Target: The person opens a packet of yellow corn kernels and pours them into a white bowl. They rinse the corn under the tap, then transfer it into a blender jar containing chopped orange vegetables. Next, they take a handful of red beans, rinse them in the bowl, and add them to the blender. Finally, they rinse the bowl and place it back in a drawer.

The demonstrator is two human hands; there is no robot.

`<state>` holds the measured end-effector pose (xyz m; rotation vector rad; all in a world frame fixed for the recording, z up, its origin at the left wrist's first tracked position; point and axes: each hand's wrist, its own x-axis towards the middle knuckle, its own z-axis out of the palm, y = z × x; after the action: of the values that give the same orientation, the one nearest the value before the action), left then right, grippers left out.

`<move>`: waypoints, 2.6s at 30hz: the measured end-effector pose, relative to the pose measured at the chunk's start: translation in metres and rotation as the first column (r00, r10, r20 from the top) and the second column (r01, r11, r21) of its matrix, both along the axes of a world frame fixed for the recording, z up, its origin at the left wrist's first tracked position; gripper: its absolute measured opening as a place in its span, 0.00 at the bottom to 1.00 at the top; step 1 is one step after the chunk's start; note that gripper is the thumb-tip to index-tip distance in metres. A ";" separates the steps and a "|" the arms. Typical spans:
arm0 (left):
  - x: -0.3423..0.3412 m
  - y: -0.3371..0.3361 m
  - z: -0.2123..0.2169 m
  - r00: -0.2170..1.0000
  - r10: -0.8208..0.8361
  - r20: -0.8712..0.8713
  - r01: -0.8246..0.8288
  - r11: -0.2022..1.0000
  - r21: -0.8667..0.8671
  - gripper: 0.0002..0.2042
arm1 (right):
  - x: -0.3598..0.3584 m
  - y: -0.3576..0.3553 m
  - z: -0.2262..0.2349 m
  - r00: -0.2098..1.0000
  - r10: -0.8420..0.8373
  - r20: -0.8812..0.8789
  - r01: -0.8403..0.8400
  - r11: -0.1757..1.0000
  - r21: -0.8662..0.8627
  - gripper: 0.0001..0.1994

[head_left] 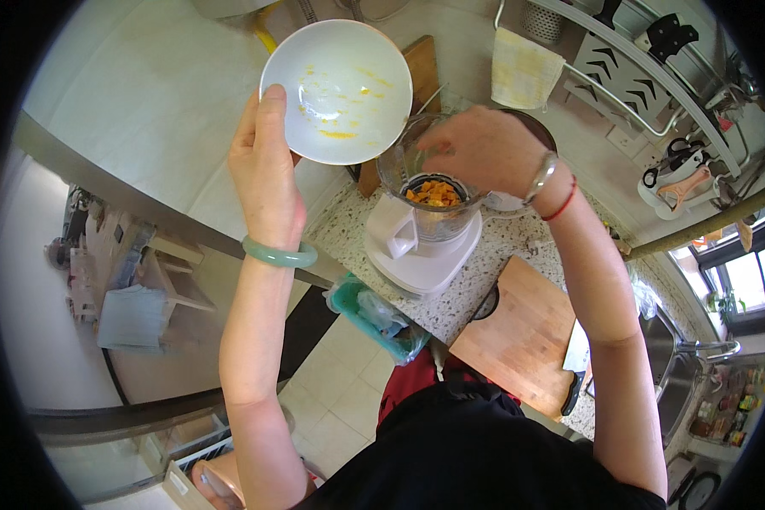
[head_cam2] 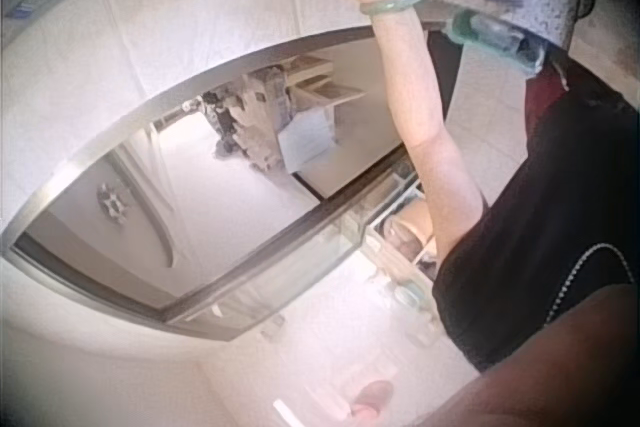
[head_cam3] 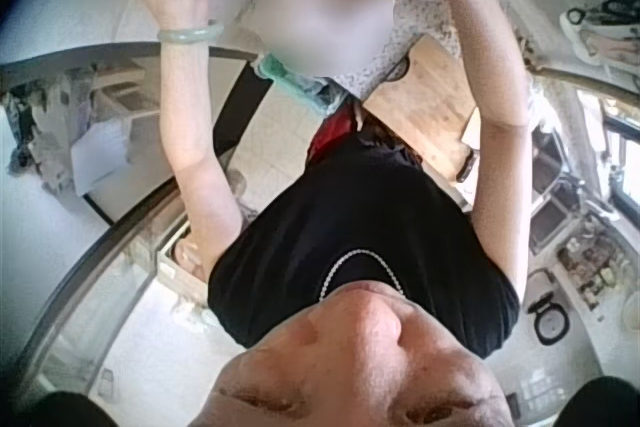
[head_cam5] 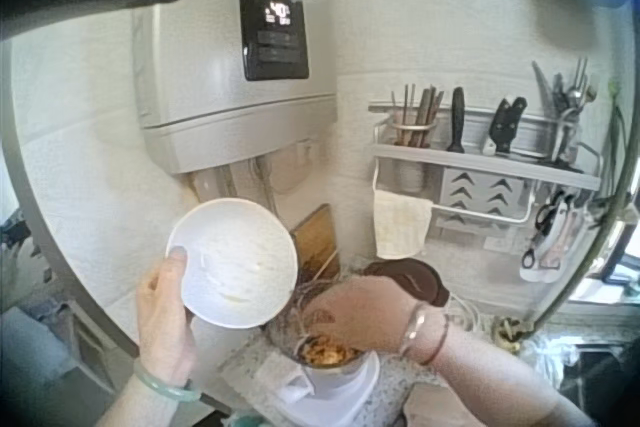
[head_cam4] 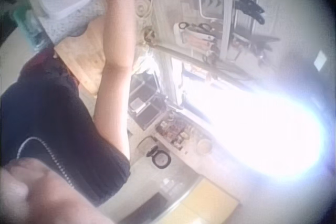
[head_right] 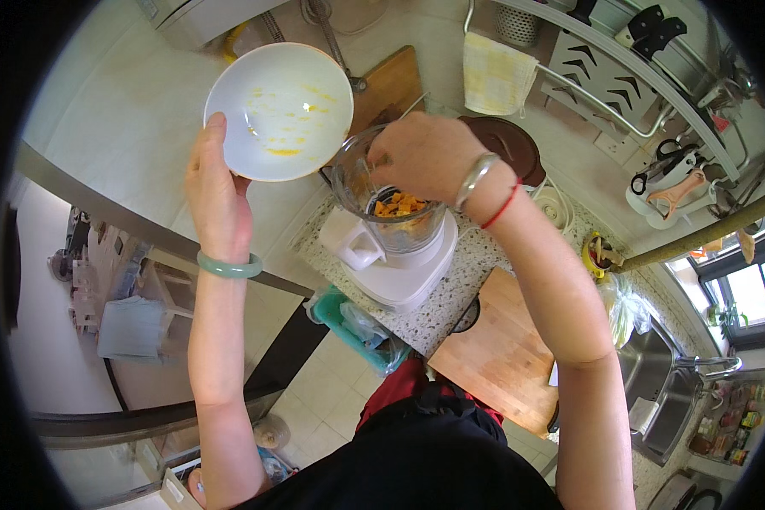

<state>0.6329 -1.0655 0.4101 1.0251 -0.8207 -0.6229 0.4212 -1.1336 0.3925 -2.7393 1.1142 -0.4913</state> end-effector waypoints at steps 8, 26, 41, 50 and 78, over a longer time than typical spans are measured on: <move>-0.001 0.001 -0.002 0.998 -0.041 0.044 0.038 0.998 0.052 0.22 | 0.000 0.001 -0.026 0.990 -0.086 -0.111 0.086 0.996 -0.003 0.10; -0.007 -0.006 -0.012 0.977 -0.210 -0.047 0.215 0.959 0.186 0.20 | -0.002 0.012 -0.007 0.527 -0.131 0.840 -0.097 0.972 0.213 0.06; 0.005 -0.007 -0.015 0.958 -0.264 -0.113 0.283 0.934 0.218 0.22 | 0.006 0.022 -0.024 0.784 0.343 0.518 -0.037 0.858 -0.512 0.08; 0.020 0.001 -0.021 0.916 -0.266 -0.299 0.327 0.928 0.176 0.22 | -0.014 0.013 -0.040 0.959 0.051 0.280 0.040 0.950 -0.310 0.09; -0.033 0.043 -0.006 0.998 -0.062 -0.018 0.062 0.997 0.051 0.20 | -0.025 0.008 -0.018 0.861 0.092 0.501 -0.017 0.988 -0.151 0.09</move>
<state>0.5995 -1.0229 0.4036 1.0433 -0.8282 -0.7076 0.3960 -1.1255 0.3749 -2.5016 0.8843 -1.2390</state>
